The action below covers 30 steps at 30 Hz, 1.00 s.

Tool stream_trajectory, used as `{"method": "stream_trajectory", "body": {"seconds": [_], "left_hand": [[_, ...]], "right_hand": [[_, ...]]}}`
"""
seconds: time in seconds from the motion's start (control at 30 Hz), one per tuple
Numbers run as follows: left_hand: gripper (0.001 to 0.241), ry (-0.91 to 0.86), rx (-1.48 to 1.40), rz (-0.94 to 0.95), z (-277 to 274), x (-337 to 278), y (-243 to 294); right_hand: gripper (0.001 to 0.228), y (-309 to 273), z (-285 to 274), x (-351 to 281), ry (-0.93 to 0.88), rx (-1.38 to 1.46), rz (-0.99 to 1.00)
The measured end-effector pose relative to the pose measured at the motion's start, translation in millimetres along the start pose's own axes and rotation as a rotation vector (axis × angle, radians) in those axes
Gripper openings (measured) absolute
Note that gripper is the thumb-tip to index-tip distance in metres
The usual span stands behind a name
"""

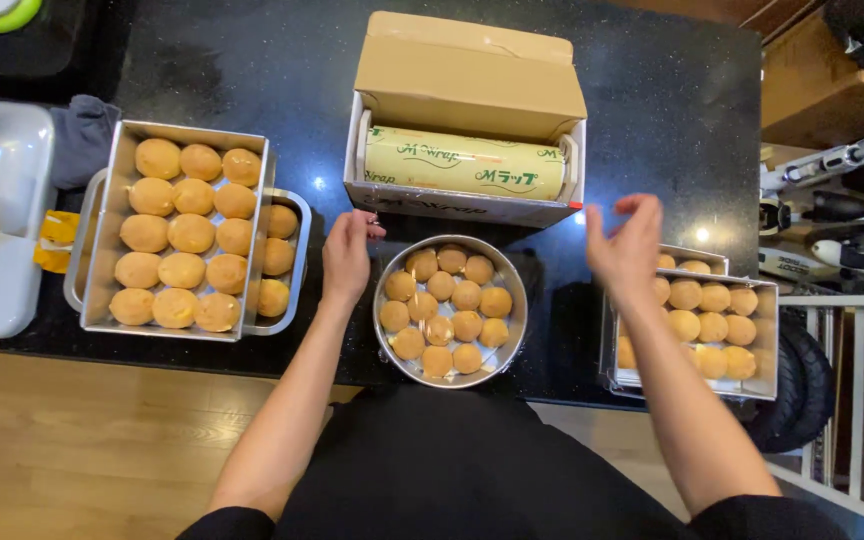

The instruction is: Wrapping multiple metal trays containing dough balls with plastic food wrap.

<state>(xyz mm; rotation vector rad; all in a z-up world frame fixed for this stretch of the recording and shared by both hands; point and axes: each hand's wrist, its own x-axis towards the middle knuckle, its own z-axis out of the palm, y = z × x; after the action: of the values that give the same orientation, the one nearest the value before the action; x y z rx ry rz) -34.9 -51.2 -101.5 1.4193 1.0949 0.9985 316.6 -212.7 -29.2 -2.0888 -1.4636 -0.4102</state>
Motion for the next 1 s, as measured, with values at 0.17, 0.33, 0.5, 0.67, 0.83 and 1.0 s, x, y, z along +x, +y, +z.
{"method": "stream_trajectory", "body": {"seconds": [0.17, 0.33, 0.5, 0.67, 0.83, 1.0], "left_hand": [[0.061, -0.190, 0.121, -0.188, 13.7, 14.2, -7.5], [0.061, -0.289, 0.271, -0.342, 21.4, 17.0, 39.9], [0.057, -0.292, 0.214, -0.276, 19.6, 8.2, 49.2], [0.047, -0.183, 0.128, -0.384, 6.9, -8.4, 74.6], [0.033, -0.239, -0.117, -0.564, -13.3, -36.6, 21.4], [0.024, -0.157, -0.195, -0.635, -14.7, -45.5, -15.7]], "right_hand": [[0.069, -30.3, 38.3, -33.8, -0.749, 0.918, 0.977], [0.057, -36.7, 76.3, -45.1, -0.714, 0.904, 0.838], [0.046, -39.3, 69.5, -46.2, -0.575, 0.896, 0.753], [0.028, -40.7, 31.0, -41.9, -0.578, 1.103, 1.031], [0.012, -29.8, 20.8, -57.6, -0.748, 1.210, 1.175], [0.020, 0.7, 77.2, -101.6, -0.772, 1.468, 1.275]]}}
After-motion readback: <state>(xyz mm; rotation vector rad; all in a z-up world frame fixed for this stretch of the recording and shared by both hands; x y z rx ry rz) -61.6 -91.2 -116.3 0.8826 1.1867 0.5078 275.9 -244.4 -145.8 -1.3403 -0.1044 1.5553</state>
